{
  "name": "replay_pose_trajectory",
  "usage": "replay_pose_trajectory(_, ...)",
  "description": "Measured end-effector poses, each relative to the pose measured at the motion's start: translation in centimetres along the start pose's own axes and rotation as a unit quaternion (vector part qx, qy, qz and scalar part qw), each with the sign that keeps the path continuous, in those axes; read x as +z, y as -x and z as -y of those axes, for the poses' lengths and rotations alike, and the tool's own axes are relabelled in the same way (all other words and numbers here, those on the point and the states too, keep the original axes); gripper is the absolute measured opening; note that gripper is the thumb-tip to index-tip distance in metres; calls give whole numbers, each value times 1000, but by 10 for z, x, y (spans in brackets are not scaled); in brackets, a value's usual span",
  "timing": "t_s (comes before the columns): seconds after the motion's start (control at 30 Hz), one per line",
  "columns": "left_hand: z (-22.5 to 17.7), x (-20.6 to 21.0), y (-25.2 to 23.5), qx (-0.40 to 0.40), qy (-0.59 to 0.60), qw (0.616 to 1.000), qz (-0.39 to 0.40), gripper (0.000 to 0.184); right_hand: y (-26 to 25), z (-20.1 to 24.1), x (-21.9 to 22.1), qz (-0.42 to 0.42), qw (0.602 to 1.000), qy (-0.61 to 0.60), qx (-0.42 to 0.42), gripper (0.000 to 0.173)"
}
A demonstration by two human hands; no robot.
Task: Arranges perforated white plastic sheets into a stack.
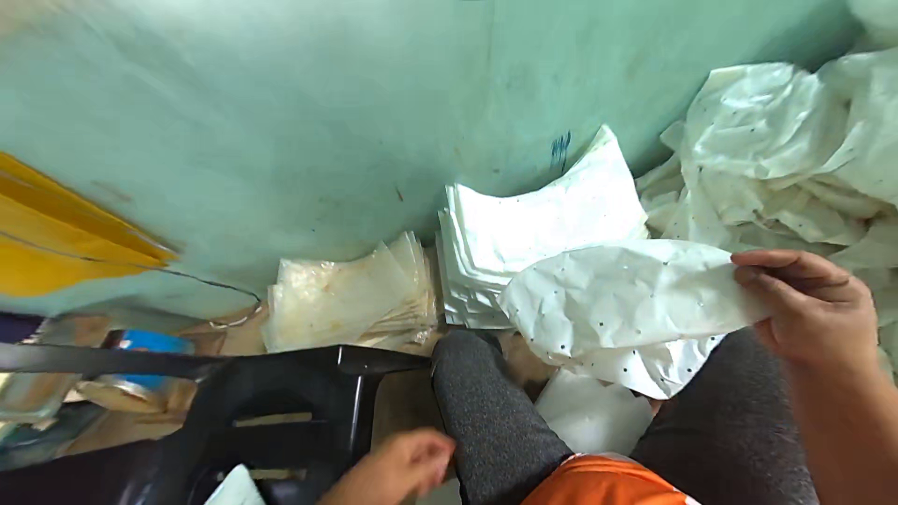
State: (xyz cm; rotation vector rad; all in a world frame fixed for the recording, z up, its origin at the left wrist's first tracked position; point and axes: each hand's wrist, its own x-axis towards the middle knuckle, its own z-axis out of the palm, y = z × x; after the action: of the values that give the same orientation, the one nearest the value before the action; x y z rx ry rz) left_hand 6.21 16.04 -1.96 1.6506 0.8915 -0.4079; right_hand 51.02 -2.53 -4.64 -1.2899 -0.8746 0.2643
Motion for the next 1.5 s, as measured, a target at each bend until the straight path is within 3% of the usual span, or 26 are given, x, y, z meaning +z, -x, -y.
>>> replay_pose_trajectory(0.1, -39, 8, -83, 114, 216, 964, -105, 63, 5, 12, 8, 18, 998, -46, -41, 28)
replay_pose_trajectory(0.17, -65, 15, -124, 133, 347, 917, -146, 70, 10, 15, 11, 19, 997, -47, -52, 27)
replay_pose_trajectory(0.2, -77, 17, -137, 138, 404, 889, -168, 67, 12, 15, 11, 18, 998, -34, -57, 26)
replay_pose_trajectory(0.27, -99, 21, -150, 156, 484, 833, -219, 43, 20, 13, 6, 13, 996, 43, -75, 24)
replay_pose_trajectory(0.33, -115, 23, -148, 189, 479, 818, -256, 25, 25, 10, 0, -6, 983, 156, -96, 25)
replay_pose_trajectory(0.4, -123, 21, -140, 224, 462, 816, -267, 20, 30, 8, -4, -32, 969, 234, -68, 25)
replay_pose_trajectory(0.5, -125, 17, -128, 314, 497, 783, -203, 29, 27, 16, 0, -44, 961, 270, 28, 27)
replay_pose_trajectory(0.57, -123, 13, -123, 438, 487, 751, -86, 38, 17, 23, 3, -68, 979, 176, 76, 20)
replay_pose_trajectory(0.67, -122, 21, -122, 540, 382, 750, 29, 79, 4, 36, 19, -107, 992, -17, 65, 22)
replay_pose_trajectory(0.7, -113, 31, -125, 547, 359, 755, 35, 79, 3, 40, 27, -120, 989, -53, 64, 24)
replay_pose_trajectory(0.8, -91, 56, -128, 557, 303, 771, 61, 52, 0, 45, 46, -165, 979, -98, 69, 23)
replay_pose_trajectory(0.87, -98, 77, -120, 525, 279, 801, -71, 32, 1, 45, 51, -189, 972, -109, 84, 21)
replay_pose_trajectory(0.93, -104, 86, -124, 456, 327, 810, -168, 22, 5, 41, 51, -148, 981, -97, 78, 21)
replay_pose_trajectory(1.03, -106, 70, -119, 432, 430, 783, -119, 24, 12, 34, 44, 11, 999, -3, 34, 48)
replay_pose_trajectory(1.07, -105, 62, -117, 442, 435, 780, -86, 24, 14, 33, 45, 43, 999, 23, 24, 48)
replay_pose_trajectory(1.13, -101, 47, -112, 460, 426, 778, -29, 23, 15, 32, 47, 65, 997, 27, 19, 25)
replay_pose_trajectory(1.2, -101, 35, -106, 482, 425, 766, -8, 21, 11, 37, 46, 75, 997, -10, 20, 19)
replay_pose_trajectory(1.27, -107, 28, -102, 500, 447, 741, -37, 29, 7, 48, 49, 50, 998, -37, 22, 19)
replay_pose_trajectory(1.37, -119, 31, -98, 441, 546, 705, -102, 65, 1, 63, 52, -58, 998, -29, -11, 17)
replay_pose_trajectory(1.43, -98, 48, -117, 475, 541, 693, -47, 77, -3, 69, 47, -133, 990, -36, -40, 17)
replay_pose_trajectory(1.5, -83, 73, -131, 480, 485, 730, -42, 87, -4, 67, 41, -188, 979, -45, -69, 19)
